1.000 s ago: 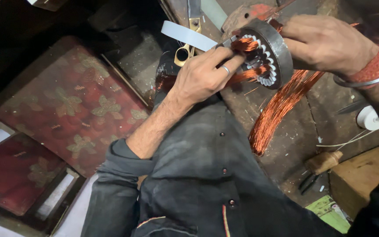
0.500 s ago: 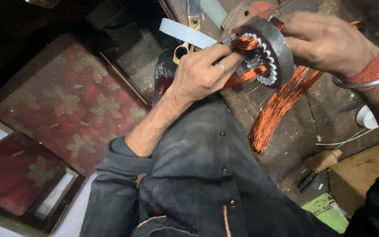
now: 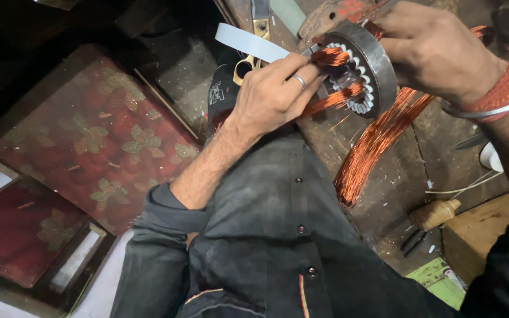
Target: The person winds copper wire around a circular metal component clamped in a vise. They repeatedly wrap the wire by hand, adjust the coil, and reposition the component to continue winding.
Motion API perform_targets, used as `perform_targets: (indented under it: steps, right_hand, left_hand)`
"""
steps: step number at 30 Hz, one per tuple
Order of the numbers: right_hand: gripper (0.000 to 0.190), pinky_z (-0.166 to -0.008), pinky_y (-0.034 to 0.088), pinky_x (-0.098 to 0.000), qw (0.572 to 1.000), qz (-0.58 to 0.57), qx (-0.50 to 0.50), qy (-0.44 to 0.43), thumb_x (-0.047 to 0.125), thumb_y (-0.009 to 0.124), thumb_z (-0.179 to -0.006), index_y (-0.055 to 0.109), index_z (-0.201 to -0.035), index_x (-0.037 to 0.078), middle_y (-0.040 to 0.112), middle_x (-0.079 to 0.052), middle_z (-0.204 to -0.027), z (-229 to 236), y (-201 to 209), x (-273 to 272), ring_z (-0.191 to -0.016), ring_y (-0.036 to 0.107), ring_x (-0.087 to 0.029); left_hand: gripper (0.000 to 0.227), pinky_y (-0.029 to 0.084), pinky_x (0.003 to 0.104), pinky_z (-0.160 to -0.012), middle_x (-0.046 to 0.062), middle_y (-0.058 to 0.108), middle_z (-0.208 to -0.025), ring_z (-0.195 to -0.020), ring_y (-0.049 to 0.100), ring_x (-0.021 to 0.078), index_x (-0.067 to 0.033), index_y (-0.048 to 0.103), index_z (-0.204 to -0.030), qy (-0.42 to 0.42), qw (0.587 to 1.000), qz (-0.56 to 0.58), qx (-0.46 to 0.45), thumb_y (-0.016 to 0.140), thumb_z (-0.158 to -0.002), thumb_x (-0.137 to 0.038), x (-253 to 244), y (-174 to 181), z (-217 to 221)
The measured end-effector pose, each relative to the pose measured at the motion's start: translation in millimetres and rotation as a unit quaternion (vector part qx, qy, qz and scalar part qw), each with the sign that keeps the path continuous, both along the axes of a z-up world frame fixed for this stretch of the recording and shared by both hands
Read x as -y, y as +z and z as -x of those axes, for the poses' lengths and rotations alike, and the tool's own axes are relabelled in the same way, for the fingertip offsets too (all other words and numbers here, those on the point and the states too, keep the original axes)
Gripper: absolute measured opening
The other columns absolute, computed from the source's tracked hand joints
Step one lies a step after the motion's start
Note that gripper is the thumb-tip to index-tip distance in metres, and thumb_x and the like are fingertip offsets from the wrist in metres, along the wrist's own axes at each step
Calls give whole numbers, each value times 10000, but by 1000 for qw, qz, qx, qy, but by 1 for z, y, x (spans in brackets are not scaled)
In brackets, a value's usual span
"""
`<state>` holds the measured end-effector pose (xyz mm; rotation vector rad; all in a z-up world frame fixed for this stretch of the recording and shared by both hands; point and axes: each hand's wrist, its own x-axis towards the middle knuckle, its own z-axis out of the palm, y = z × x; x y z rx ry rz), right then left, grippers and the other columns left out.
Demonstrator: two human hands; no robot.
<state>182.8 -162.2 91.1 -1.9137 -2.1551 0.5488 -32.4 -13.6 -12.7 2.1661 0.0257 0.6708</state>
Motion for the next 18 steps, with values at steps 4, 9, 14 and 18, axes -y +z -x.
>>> perform_targets:
  steps: [4,9,14,18]
  right_hand:
    - [396,-850,552,-410,999,-3,-31,-45,112,832,-687,716,-1042,-19,691,-139,-1114,2,3,-1,-1009,666,-330]
    - [396,-827,559,-407,999,-9,-18,-43,116,847,-677,727,-1030,-18,692,-150,-1089,1,-9,7,-968,672,-331]
    - [304,-871,572,-413,994,-58,-77,-54,13,818,-763,692,-1018,-95,674,-206,-1093,-4,-8,28,-1028,688,-346]
    - [429,-915,570,-426,996,-30,-82,-14,29,750,-684,644,-1088,-68,647,-220,-1174,6,-6,41,-1070,654,-353]
  left_hand:
    - [154,575,313,-703,46,671,-1015,-811,704,212,-69,717,-1045,0,996,88,4,816,-930,-95,-1,1,-2]
    - [119,547,277,-616,45,702,-962,-686,683,134,-55,759,-1002,-16,979,201,-34,826,-905,-69,-5,2,0]
    - [120,524,251,-605,38,697,-917,-679,660,108,-59,777,-1007,-10,969,240,-52,833,-901,-53,-16,5,12]
    - [105,516,244,-607,32,698,-904,-670,640,91,-55,774,-979,14,970,236,-49,840,-896,-49,-12,7,15]
